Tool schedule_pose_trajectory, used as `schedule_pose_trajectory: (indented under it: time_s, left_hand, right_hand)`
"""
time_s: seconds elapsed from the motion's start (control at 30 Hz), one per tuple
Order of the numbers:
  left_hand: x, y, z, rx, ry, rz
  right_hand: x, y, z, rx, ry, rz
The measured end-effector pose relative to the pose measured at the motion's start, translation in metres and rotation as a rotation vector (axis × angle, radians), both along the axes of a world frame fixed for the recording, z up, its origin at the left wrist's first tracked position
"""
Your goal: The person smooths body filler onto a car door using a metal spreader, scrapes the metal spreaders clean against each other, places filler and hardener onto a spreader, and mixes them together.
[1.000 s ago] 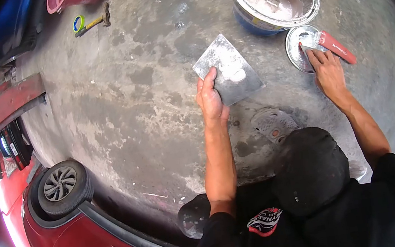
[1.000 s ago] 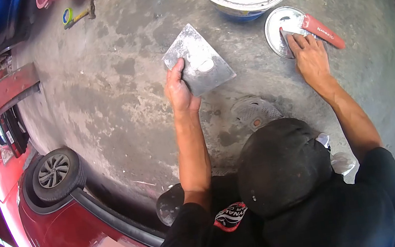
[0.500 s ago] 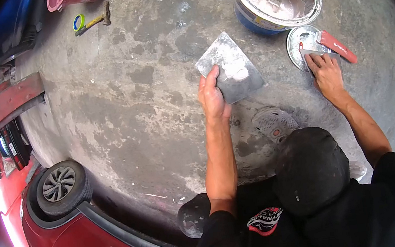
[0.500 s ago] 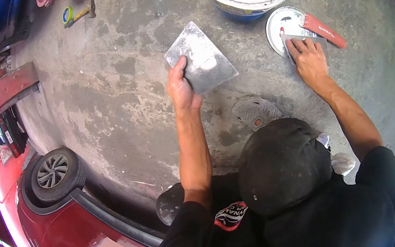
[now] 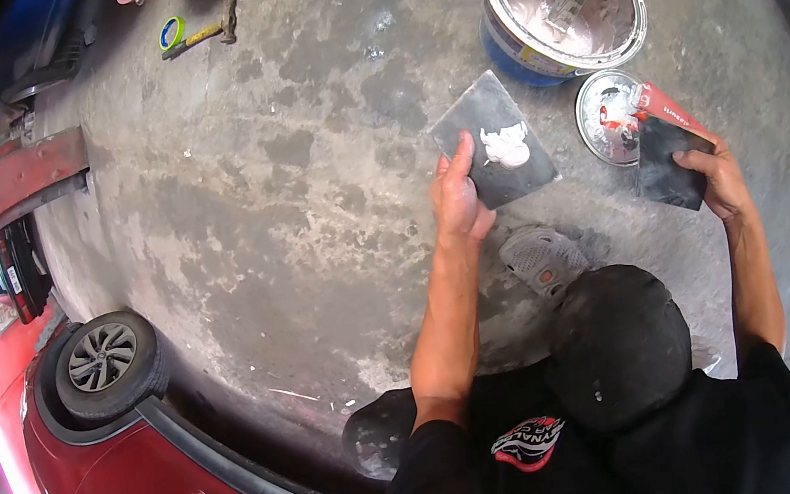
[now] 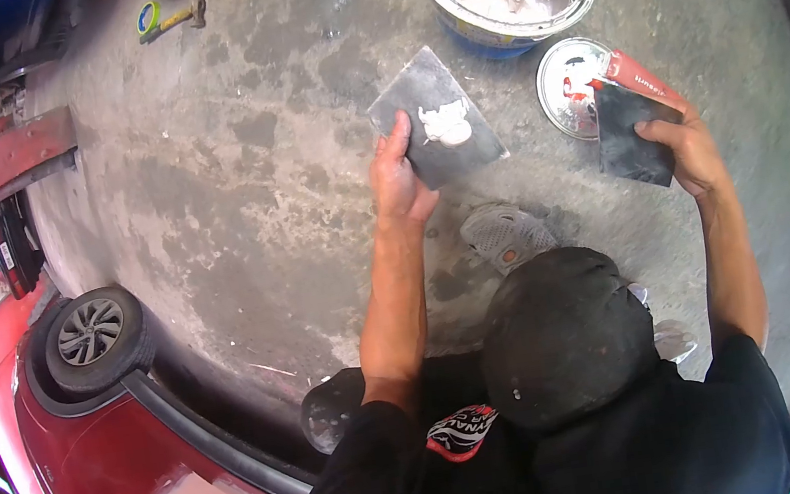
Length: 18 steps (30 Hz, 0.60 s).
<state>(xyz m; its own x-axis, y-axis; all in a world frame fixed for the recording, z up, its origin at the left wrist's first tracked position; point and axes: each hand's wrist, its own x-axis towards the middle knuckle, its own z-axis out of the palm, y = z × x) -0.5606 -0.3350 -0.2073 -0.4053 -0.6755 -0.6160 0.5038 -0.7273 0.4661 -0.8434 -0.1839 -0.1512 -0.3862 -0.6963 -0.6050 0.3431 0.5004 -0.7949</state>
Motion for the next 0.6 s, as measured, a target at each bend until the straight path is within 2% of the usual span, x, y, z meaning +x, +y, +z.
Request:
schedule_pose_trajectory:
  time_s: [0.17,0.27,0.33,0.37,0.4,0.47,0.5,0.6]
  left_hand:
    - [-0.018,0.014,0.009,-0.015,-0.079,-0.056]
    - [-0.022,0.02,0.022,-0.04,-0.116,-0.097]
    - [-0.023,0.021,0.032,-0.133,0.048,-0.162]
    - [-0.021,0.022,0.029,-0.136,0.013,-0.189]
    - [-0.018,0.021,0.033,-0.146,-0.002,-0.18]
    - [-0.016,0.016,0.047,-0.276,0.036,-0.188]
    - [-0.016,0.015,0.052,-0.288,0.05,-0.138]
    - [-0.011,0.011,0.067,-0.267,0.02,-0.017]
  right_hand:
    - [-0.01,-0.001,0.031,-0.079,-0.066,0.058]
    - [-0.002,-0.012,0.058,-0.08,0.014,0.207]
    - [0.01,-0.029,0.082,-0.213,0.291,0.579]
    - [0.017,-0.037,0.091,-0.283,0.525,0.735]
    - [0.03,-0.045,0.096,-0.3,0.516,0.74]
    - [0.053,-0.058,0.105,-0.572,1.072,0.889]
    - [0.061,-0.061,0.104,-0.652,1.204,0.935]
    - [0.079,-0.067,0.095,-0.715,1.319,1.027]
